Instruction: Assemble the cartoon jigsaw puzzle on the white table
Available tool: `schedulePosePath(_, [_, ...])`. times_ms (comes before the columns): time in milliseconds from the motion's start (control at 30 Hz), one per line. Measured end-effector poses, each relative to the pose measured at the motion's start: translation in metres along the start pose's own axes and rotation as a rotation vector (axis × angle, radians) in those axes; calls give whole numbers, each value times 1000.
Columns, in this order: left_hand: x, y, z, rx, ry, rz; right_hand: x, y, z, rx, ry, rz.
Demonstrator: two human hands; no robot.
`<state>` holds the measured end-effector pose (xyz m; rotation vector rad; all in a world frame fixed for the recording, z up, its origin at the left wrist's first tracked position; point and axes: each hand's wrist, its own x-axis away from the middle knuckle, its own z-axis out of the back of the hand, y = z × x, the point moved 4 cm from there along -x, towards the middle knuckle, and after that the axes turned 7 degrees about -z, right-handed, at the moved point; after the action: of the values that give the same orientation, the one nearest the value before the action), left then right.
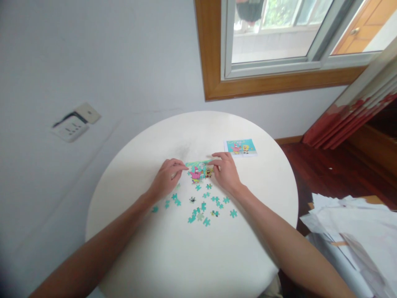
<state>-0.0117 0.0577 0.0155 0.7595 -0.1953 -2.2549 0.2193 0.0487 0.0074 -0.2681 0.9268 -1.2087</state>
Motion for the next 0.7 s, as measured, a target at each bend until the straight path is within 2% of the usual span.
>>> schedulePosePath(200, [3,9,-9,22,-63,-36,-4,21,4,40,9,-51])
schedulePosePath(500, [4,11,-24,13,-184,-64,-4,21,3,49,-59,-89])
schedulePosePath(700, [3,13,-22,24,-160,-51,-5,19,4,45,-56,-86])
